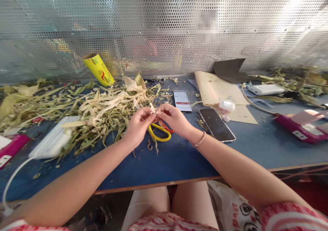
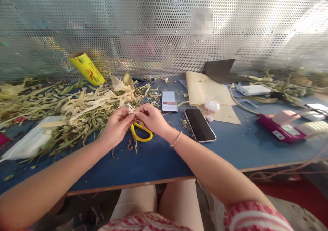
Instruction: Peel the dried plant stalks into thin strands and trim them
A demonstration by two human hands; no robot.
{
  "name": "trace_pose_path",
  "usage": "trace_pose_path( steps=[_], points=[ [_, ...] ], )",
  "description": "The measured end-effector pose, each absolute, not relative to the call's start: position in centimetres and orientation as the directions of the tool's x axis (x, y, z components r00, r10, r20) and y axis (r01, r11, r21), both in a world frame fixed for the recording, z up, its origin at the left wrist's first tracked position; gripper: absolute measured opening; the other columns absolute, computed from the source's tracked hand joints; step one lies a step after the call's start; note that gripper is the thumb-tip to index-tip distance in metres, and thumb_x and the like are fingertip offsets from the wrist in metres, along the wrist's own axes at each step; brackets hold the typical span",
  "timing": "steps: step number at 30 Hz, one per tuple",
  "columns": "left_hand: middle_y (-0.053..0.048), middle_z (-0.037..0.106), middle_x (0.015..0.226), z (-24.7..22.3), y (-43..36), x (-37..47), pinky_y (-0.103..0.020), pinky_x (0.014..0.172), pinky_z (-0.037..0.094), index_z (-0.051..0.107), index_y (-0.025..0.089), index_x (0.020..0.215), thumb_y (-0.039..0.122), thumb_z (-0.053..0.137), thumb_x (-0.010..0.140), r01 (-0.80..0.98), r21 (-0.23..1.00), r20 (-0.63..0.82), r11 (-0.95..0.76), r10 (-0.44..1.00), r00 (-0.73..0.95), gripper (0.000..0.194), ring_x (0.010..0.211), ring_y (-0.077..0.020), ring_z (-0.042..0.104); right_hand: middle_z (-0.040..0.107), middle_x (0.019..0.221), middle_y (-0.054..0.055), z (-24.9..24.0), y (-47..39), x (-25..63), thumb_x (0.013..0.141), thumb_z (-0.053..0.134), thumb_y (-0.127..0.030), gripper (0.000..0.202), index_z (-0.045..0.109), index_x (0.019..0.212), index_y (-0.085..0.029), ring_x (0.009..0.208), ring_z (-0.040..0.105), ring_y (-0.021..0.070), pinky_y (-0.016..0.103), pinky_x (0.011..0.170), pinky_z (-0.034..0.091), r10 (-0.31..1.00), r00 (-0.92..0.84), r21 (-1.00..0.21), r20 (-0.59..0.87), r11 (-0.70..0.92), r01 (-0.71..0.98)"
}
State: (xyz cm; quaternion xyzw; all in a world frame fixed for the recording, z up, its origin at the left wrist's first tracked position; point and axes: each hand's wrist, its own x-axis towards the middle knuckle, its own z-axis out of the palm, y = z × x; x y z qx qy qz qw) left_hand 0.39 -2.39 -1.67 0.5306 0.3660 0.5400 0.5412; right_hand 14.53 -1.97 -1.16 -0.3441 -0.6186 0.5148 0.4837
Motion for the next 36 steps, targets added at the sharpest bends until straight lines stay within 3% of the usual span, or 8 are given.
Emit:
trace_pose_path(
  steps=[6, 12, 18, 23, 30, 36],
  points=[
    [0.004, 0.059, 0.071, -0.87, -2.75, 0.51, -0.023, 0.073, 0.049, 0.054, 0.018, 0.073, 0.026, 0.069, 0.065, -0.313, 0.948, 0.131, -0.063, 0.971, 0.201, 0.019, 0.07, -0.0078, 0.058, 0.047, 0.056, -0.006, -1.24, -2.14, 14.32, 0.073, 0.058, -0.046, 0.029, 0.048, 0.072, -0.019, 0.044, 0.041, 0.0054, 0.021, 0.044, 0.036, 0.938, -0.28, -0.978, 0.207, 0.187, -0.096],
    [0.004, 0.057, 0.072, -1.01, -2.63, 0.29, -0.024, 0.075, 0.048, 0.055, 0.016, 0.07, 0.023, 0.068, 0.066, -0.292, 0.956, 0.106, -0.027, 0.96, 0.26, 0.014, 0.07, -0.008, 0.057, 0.048, 0.058, -0.004, -1.69, -1.94, 14.22, 0.073, 0.057, -0.045, 0.027, 0.05, 0.072, -0.019, 0.05, 0.043, 0.007, 0.021, 0.045, 0.036, 0.939, -0.266, -0.975, 0.218, 0.197, -0.102],
    [0.003, 0.054, 0.071, -1.23, -2.47, 0.2, -0.028, 0.078, 0.046, 0.058, 0.016, 0.069, 0.022, 0.066, 0.066, -0.276, 0.957, 0.18, -0.089, 0.928, 0.327, 0.011, 0.072, -0.0098, 0.055, 0.05, 0.061, -0.004, -1.49, -2.04, 14.19, 0.073, 0.057, -0.04, 0.024, 0.051, 0.07, -0.017, 0.054, 0.044, 0.0068, 0.022, 0.053, 0.038, 0.938, -0.248, -0.97, 0.244, 0.234, -0.068],
    [0.003, 0.052, 0.066, -1.48, -2.23, 0.03, -0.026, 0.071, 0.044, 0.056, 0.015, 0.062, 0.025, 0.068, 0.064, -0.212, 0.97, 0.179, -0.12, 0.943, 0.282, 0.015, 0.068, -0.0092, 0.052, 0.051, 0.061, -0.004, -1.44, -2.11, 14.01, 0.072, 0.059, -0.036, 0.02, 0.052, 0.069, -0.017, 0.056, 0.046, 0.0074, 0.023, 0.057, 0.04, 0.934, -0.243, -0.964, 0.263, 0.261, -0.043],
    [0.003, 0.058, 0.072, -1.35, -2.41, 0.31, -0.028, 0.077, 0.047, 0.054, 0.016, 0.073, 0.021, 0.067, 0.064, -0.226, 0.969, 0.147, -0.099, 0.967, 0.206, 0.016, 0.071, -0.0101, 0.058, 0.053, 0.063, -0.003, -1.47, -2.12, 14.09, 0.073, 0.057, -0.038, 0.021, 0.052, 0.07, -0.018, 0.057, 0.048, 0.0079, 0.024, 0.058, 0.041, 0.938, -0.226, -0.965, 0.262, 0.257, -0.055],
    [0.004, 0.059, 0.068, -0.92, -2.63, 0.65, -0.029, 0.073, 0.05, 0.053, 0.016, 0.076, 0.014, 0.063, 0.06, -0.229, 0.97, 0.106, -0.078, 0.988, 0.114, 0.019, 0.065, -0.0104, 0.059, 0.053, 0.068, 0.0, -1.79, -2.08, 13.9, 0.075, 0.055, -0.035, 0.017, 0.053, 0.071, -0.018, 0.065, 0.05, 0.0104, 0.024, 0.059, 0.042, 0.929, -0.188, -0.938, 0.32, 0.338, 0.073]
  ],
)
